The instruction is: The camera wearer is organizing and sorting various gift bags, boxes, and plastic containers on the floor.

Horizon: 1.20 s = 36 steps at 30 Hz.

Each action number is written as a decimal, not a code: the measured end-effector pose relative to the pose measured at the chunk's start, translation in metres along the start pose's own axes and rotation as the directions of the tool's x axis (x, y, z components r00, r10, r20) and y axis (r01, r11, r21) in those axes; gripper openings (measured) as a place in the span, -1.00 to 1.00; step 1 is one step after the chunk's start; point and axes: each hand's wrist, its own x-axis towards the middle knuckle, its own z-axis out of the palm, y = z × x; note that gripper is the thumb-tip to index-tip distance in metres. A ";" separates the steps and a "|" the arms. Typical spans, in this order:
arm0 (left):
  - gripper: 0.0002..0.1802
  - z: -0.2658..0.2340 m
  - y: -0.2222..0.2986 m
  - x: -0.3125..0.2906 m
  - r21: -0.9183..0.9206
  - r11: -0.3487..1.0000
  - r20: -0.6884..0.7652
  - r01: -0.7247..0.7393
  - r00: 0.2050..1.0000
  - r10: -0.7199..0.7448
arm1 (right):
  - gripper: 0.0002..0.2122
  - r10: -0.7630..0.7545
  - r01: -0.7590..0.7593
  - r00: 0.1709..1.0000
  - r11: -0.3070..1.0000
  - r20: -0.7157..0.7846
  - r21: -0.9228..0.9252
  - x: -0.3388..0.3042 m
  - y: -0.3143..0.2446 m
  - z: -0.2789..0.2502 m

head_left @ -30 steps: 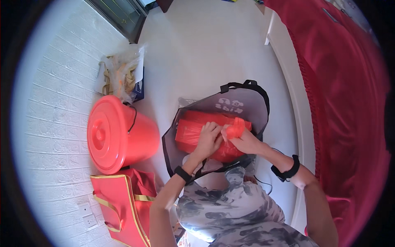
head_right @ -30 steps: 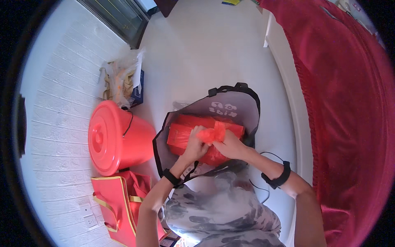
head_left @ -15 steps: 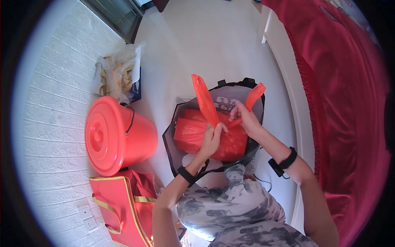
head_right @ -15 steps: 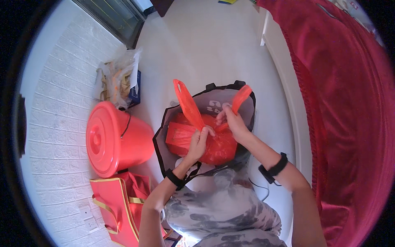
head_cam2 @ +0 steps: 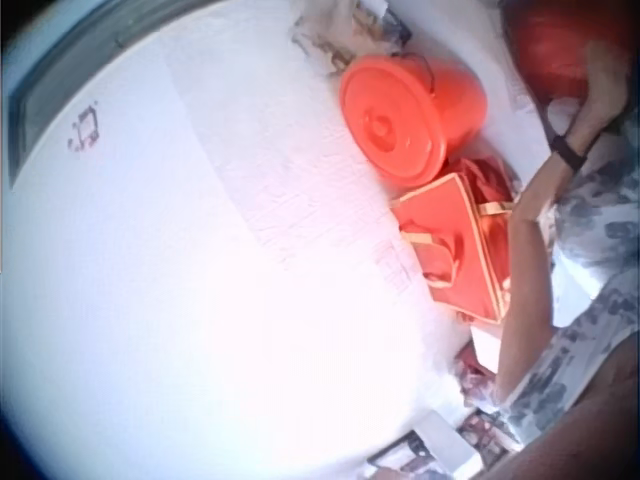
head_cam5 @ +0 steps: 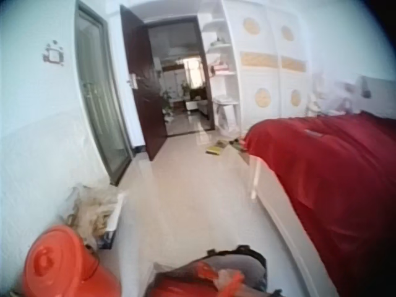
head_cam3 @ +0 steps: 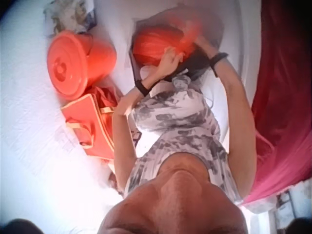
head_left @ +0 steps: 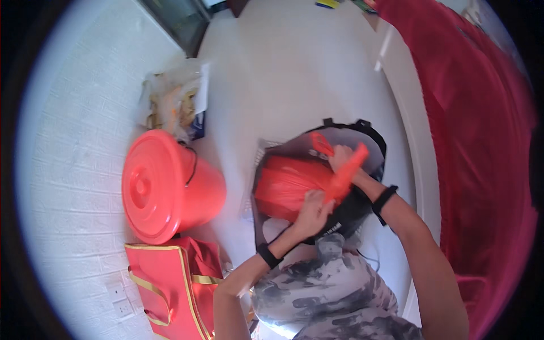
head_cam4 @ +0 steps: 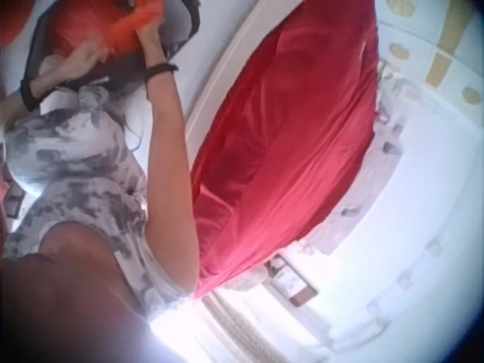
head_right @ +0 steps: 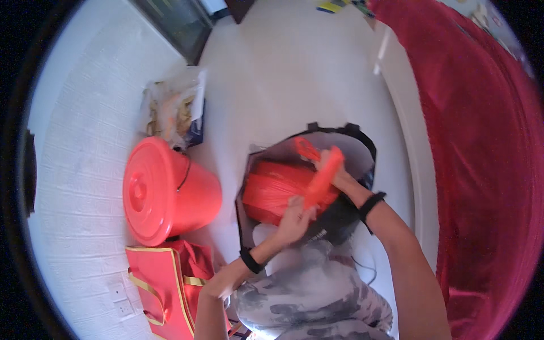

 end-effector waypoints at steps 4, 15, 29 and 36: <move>-0.85 0.006 0.005 0.002 0.038 0.999 0.037 -0.023 0.999 0.022 | -0.78 0.125 -0.125 0.992 0.992 -0.014 -0.029 -0.004 0.026 0.004; -0.82 0.010 -0.009 -0.003 -0.049 0.998 0.047 0.046 0.998 -0.043 | -0.77 -0.012 0.016 0.999 0.996 -0.042 0.087 -0.004 0.046 0.006; -0.83 0.018 -0.013 0.052 -0.350 0.877 -0.031 0.330 0.931 -0.363 | -0.76 0.153 -0.085 0.973 0.934 -0.174 0.346 -0.057 0.020 -0.076; -0.75 0.015 -0.044 0.049 -0.003 0.974 0.128 -0.226 0.966 0.225 | -0.87 -0.606 0.585 0.793 0.726 -0.067 0.361 -0.070 -0.047 -0.094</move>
